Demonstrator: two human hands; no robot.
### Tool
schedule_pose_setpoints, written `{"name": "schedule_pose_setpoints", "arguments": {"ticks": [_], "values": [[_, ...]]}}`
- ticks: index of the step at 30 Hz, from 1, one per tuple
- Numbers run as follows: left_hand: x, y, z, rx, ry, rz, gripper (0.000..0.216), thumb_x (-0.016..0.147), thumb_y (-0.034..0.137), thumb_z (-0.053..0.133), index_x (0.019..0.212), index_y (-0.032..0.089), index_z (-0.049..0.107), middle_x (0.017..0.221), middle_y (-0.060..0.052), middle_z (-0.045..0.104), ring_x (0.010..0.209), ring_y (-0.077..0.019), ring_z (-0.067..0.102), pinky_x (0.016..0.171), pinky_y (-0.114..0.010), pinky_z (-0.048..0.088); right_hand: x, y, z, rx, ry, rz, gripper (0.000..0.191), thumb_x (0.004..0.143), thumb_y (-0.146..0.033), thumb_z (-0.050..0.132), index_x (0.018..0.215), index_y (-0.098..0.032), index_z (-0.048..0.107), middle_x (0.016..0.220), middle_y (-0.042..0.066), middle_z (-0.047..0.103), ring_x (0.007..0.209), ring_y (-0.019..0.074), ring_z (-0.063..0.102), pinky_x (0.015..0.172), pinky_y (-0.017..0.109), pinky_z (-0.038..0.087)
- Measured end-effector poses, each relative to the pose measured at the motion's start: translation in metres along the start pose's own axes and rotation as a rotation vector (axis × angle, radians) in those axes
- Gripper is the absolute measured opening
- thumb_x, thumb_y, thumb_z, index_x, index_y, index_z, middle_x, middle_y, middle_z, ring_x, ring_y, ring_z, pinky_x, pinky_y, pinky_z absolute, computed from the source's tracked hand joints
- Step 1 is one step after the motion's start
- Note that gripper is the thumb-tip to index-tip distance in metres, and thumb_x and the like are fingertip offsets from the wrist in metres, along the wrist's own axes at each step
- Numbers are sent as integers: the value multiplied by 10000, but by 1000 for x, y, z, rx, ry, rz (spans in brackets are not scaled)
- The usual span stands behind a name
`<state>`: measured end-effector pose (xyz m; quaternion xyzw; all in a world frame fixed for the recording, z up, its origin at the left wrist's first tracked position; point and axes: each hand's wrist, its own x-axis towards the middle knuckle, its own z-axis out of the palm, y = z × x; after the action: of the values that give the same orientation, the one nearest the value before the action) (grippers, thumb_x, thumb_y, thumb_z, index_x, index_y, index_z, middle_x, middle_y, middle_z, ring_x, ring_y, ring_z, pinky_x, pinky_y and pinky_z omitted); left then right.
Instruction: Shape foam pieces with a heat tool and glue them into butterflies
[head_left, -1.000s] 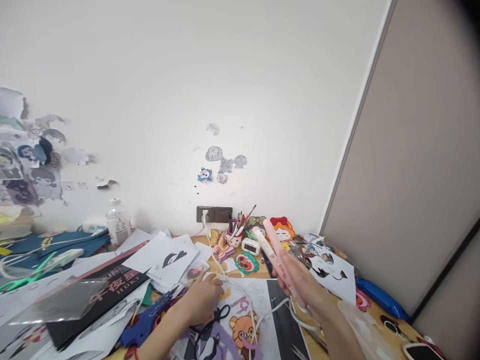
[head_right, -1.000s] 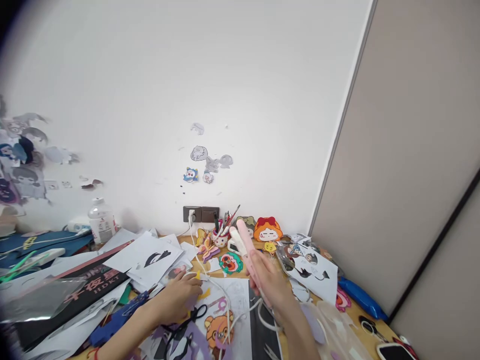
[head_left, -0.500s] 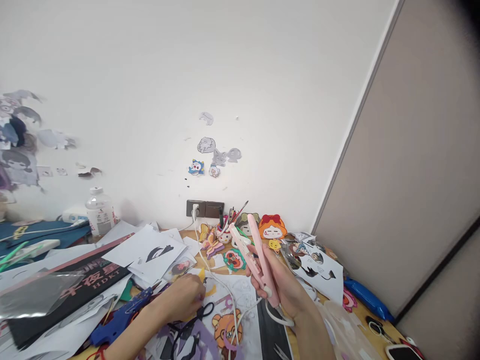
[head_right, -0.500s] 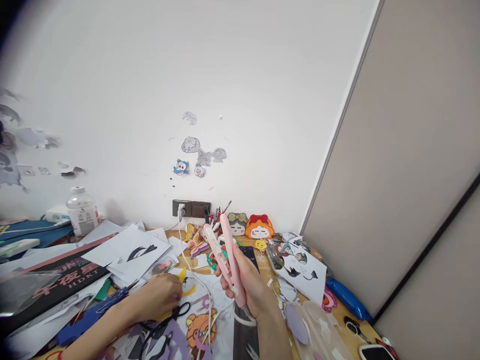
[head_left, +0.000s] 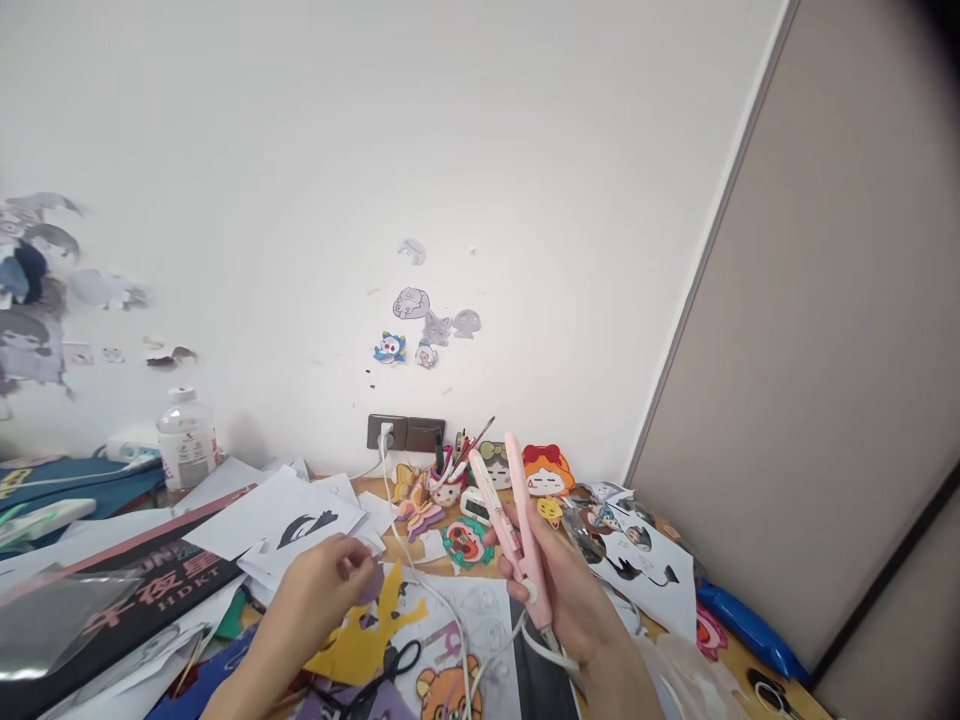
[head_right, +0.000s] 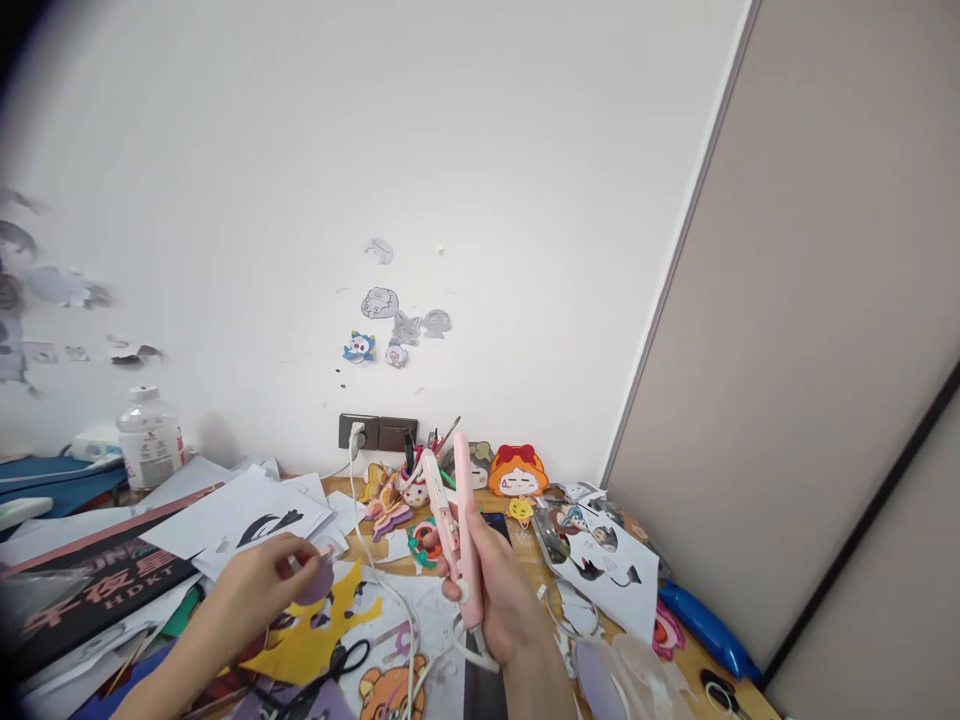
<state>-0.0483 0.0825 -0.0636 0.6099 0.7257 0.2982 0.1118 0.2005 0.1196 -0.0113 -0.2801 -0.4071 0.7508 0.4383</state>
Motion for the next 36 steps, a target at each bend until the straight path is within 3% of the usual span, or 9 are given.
{"name": "schedule_pose_setpoints", "arguments": {"ticks": [3,9,12,16,20,22,27,32,36], "values": [[-2,0,-15,-214,11,-99,255,757,403,455,709,203,605,567,-5,647,567,-185,604,585,-261,418,6,5,1,50,-91,64,386,836,-506,527,985,-153,577,787,52,617,499,51,506,334,107,321],[-6,4,-32,-533,22,-147,238,738,421,497,706,189,540,479,26,582,489,-144,543,497,-215,391,7,15,14,-42,-284,173,563,892,-585,307,777,-112,590,462,-27,470,281,2,283,265,110,190],[-7,4,-37,-618,-1,-162,208,721,384,545,668,184,526,435,52,522,433,-113,472,452,-199,335,4,17,21,-35,-220,169,529,894,-566,331,782,-119,589,558,-10,515,327,1,322,290,110,231],[-7,6,-40,-821,-53,-160,273,723,456,514,661,194,466,457,43,532,465,-137,525,492,-240,417,0,18,29,-118,-89,136,465,864,-577,399,837,-151,584,669,2,557,370,14,349,295,127,230],[-11,15,-43,-971,-36,-173,293,759,480,483,696,196,448,540,46,555,483,-120,549,511,-242,444,0,26,38,-358,-21,104,517,834,-621,408,749,-139,576,492,-32,468,336,25,335,310,143,220],[-15,21,-46,-1014,-37,-170,286,772,471,483,708,193,459,570,40,570,502,-119,567,524,-243,456,1,32,41,-477,-52,71,544,801,-644,444,794,-125,606,466,-39,452,318,21,323,317,152,210],[-25,32,-54,-1052,-40,-115,284,760,454,517,678,188,461,552,33,570,481,-118,562,496,-233,447,2,43,47,-618,1,-92,670,669,-597,646,1161,-144,598,714,26,583,439,47,399,355,170,262],[-31,35,-58,-976,21,-57,309,791,490,505,717,192,474,538,37,568,488,-125,548,499,-235,444,-5,36,49,-704,31,-88,593,649,-546,689,1103,-166,657,561,-8,530,465,78,391,393,191,296],[-37,34,-67,-863,101,-23,266,781,463,554,825,201,539,710,8,624,663,-150,585,608,-243,466,-10,28,43,-818,3,-136,522,675,-543,669,1088,-225,665,747,35,651,579,131,515,513,237,419]]}}
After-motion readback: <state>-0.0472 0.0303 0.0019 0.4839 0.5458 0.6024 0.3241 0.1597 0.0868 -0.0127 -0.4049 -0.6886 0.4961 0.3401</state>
